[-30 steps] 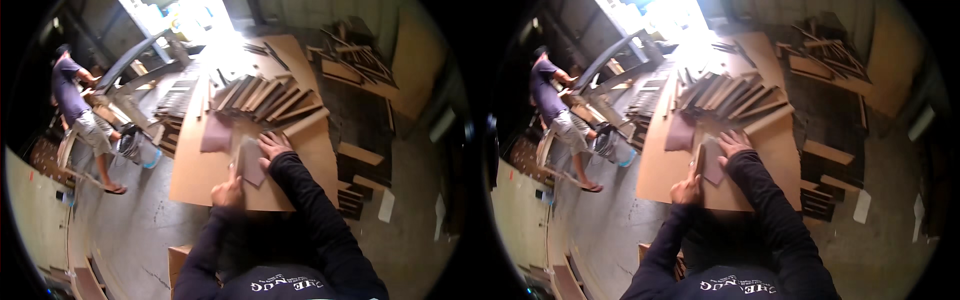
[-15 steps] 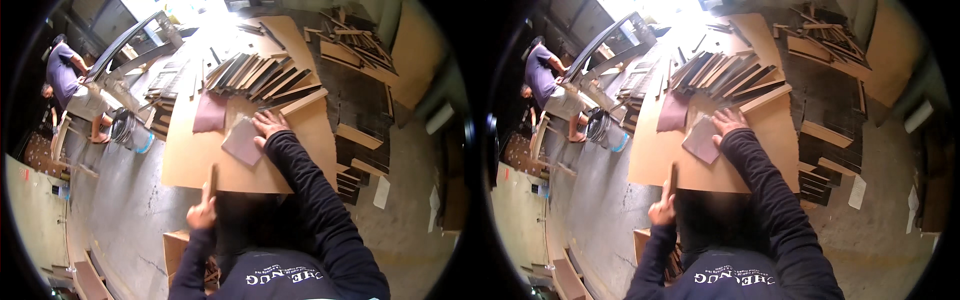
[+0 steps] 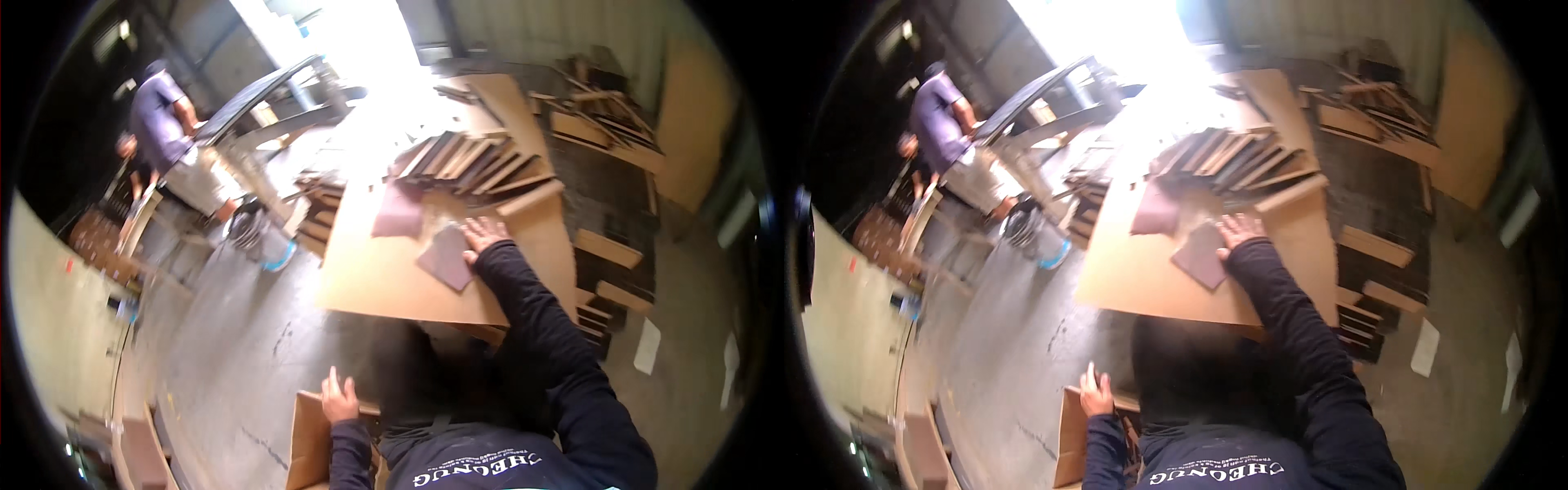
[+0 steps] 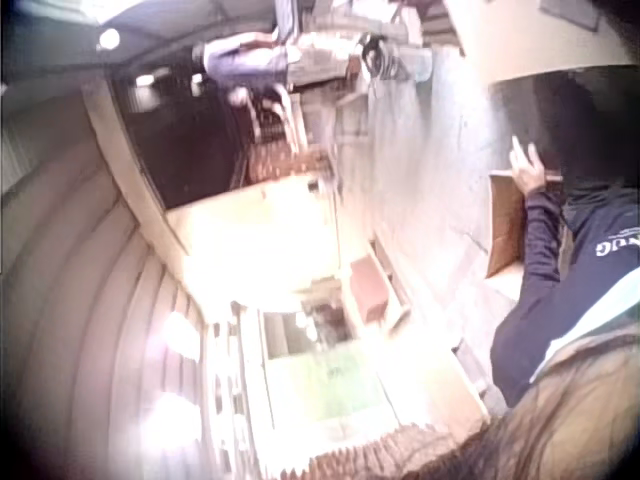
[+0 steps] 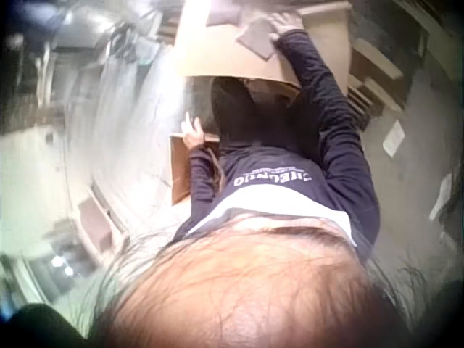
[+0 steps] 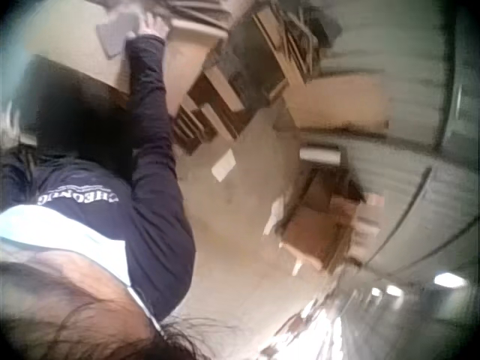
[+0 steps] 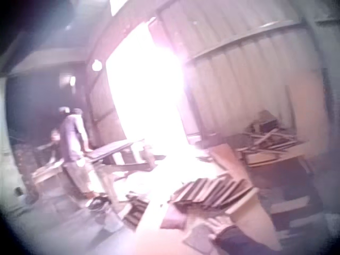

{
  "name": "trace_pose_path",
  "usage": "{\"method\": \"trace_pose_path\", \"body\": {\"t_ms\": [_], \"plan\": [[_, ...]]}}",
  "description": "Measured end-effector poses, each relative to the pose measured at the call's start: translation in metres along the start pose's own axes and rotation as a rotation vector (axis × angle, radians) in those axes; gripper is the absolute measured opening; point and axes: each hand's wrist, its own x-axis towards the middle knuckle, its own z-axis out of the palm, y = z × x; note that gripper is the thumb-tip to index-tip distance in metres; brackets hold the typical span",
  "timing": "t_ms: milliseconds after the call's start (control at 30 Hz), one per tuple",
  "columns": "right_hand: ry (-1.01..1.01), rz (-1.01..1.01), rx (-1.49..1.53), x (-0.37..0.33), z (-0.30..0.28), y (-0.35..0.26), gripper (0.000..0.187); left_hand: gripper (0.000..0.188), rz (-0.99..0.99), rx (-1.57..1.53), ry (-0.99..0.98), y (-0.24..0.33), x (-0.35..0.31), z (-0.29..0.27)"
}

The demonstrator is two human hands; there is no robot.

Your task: The person sands wooden pieces by hand with a sheet of sandpaper on a worktable. They pick up individual pieces from a stack, rub them against the sandpaper, and place them into a cardboard box on the floor.

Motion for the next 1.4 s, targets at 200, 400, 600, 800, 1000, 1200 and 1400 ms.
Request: {"method": "trace_pose_path", "body": {"t_ms": [200,400,600,800,1000,1200,1400], "plan": [[0.086,-0.012,-0.012,-0.045,-0.001,0.010,0.055,0.033,0.524,-0.462,-0.119,0.188,0.122,0.062],[0.441,-0.069,-0.084,-0.082,-0.014,0.053,0.066,0.014,0.973,0.082,-0.106,0.350,0.182,0.145],[0.073,0.151,-0.006,-0.089,-0.002,0.080,0.065,0.017,0.972,0.048,0.100,0.362,0.174,0.204],[0.034,0.152,0.079,-0.091,-0.019,0.065,0.064,0.013,0.555,-0.340,-0.301,0.237,0.172,0.107],[0.239,0.011,-0.007,-0.037,-0.005,0.029,0.059,0.041,-0.114,-1.244,-0.809,0.129,0.149,0.058],[0.151,0.051,0.110,0.001,0.009,-0.009,0.058,0.054,-0.311,-1.513,-0.888,0.132,0.133,0.043],[0.090,0.105,0.165,-0.006,-0.008,-0.012,0.062,0.034,-0.088,-1.009,-0.673,0.149,0.141,0.061]]}}
